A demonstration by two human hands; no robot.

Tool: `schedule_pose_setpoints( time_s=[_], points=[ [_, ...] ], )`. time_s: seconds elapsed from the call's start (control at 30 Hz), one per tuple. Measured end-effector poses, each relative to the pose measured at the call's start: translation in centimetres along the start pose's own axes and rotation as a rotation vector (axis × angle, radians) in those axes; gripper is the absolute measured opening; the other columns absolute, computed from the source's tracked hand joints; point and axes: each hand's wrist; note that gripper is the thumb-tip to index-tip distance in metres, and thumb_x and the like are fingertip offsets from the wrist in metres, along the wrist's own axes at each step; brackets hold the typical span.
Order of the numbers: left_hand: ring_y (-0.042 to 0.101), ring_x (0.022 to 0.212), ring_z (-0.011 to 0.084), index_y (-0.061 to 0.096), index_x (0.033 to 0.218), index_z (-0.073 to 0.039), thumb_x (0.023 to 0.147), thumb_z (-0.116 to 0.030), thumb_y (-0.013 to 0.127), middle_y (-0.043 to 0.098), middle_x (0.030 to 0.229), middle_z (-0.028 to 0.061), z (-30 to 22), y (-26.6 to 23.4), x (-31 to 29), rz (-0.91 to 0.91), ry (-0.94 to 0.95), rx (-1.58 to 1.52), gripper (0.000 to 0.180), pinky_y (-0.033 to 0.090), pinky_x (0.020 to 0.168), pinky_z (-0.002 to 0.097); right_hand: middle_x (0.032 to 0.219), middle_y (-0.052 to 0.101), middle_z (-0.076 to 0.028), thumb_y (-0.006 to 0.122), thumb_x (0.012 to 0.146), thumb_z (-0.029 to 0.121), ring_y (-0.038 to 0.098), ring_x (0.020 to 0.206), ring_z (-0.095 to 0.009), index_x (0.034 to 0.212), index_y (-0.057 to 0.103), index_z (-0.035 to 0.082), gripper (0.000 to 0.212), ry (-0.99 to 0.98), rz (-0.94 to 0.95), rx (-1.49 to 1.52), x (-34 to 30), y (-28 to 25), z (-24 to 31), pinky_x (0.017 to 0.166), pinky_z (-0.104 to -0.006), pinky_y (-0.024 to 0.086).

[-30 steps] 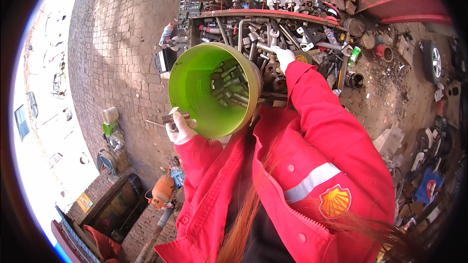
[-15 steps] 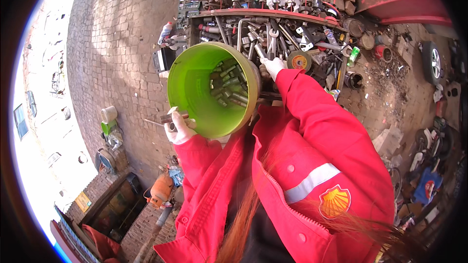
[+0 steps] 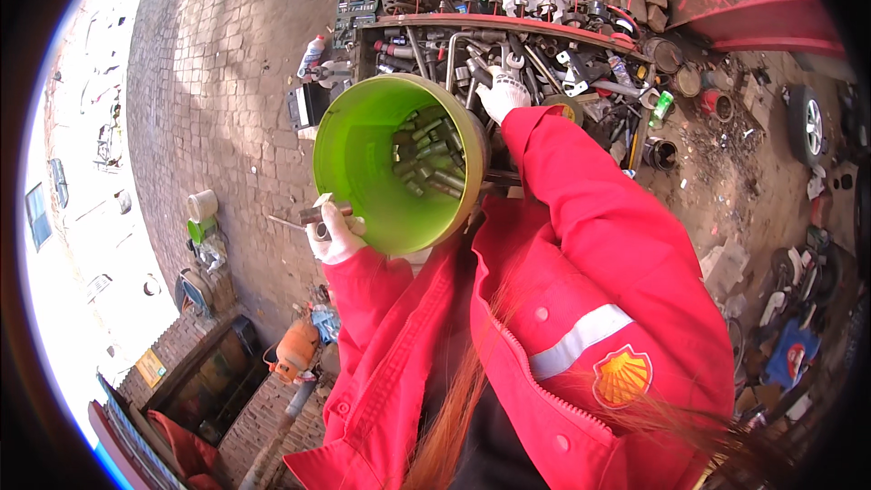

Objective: The person walks through a cluttered workshop, picks up a green bucket filled with metal parts, and repeatedly picks up, inspects, and places the parts back into the bucket. The person also briefly handles a pair of glasses and a box before returning to the bucket.

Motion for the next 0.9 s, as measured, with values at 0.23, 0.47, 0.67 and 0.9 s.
schedule_pose_setpoints(
  time_s=[0.23, 0.47, 0.67, 0.9],
  points=[
    [0.045, 0.052, 0.0065, 0.063, 0.116, -0.008, 0.097, -0.024, 0.063, 0.06, 0.075, 0.0017, -0.4, -0.1, -0.3, 0.019, -0.038, -0.008, 0.025, 0.035, 0.048, 0.0225, 0.138, 0.057, -0.009, 0.059, 0.089, 0.024, 0.053, 0.127, -0.03, 0.132, 0.059, 0.018, 0.044, -0.321, -0.071, -0.07, 2.2, 2.2, -0.9, 0.108, -0.0434, 0.043],
    [0.047, 0.058, 0.005, 0.063, 0.117, -0.008, 0.097, -0.026, 0.063, 0.064, 0.079, 0.0017, -0.1, -0.6, 0.1, 0.028, -0.088, 0.016, 0.026, 0.037, 0.052, 0.0226, 0.127, 0.064, -0.012, 0.061, 0.092, 0.033, 0.06, 0.118, -0.03, 0.124, 0.063, 0.011, 0.039, -0.36, -0.073, 0.09, 0.2, -2.8, 0.4, 0.102, -0.0399, 0.047],
    [0.045, 0.047, 0.007, 0.064, 0.113, -0.004, 0.095, -0.029, 0.067, 0.061, 0.071, 0.0025, 0.8, -0.6, 0.1, 0.042, -0.021, -0.131, 0.03, 0.034, 0.044, 0.0234, 0.122, 0.068, -0.011, 0.062, 0.097, 0.023, 0.065, 0.113, -0.021, 0.124, 0.063, 0.003, 0.034, -0.577, -0.031, 0.42, -4.8, -11.1, 8.4, 0.1, -0.0313, 0.049],
    [0.047, 0.048, 0.0075, 0.063, 0.115, -0.003, 0.096, -0.026, 0.066, 0.061, 0.072, 0.0035, 0.1, -0.7, -0.5, 0.073, -0.069, -0.196, 0.03, 0.035, 0.046, 0.0233, 0.116, 0.07, -0.01, 0.066, 0.094, 0.019, 0.066, 0.111, -0.02, 0.12, 0.068, 0.008, 0.029, -0.764, 0.274, 0.356, -13.7, -14.1, 18.6, 0.098, -0.0327, 0.05]
  ],
)
Point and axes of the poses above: each hand's wrist, its own x-axis towards the middle knuckle, its own y-axis out of the palm, z = x × y
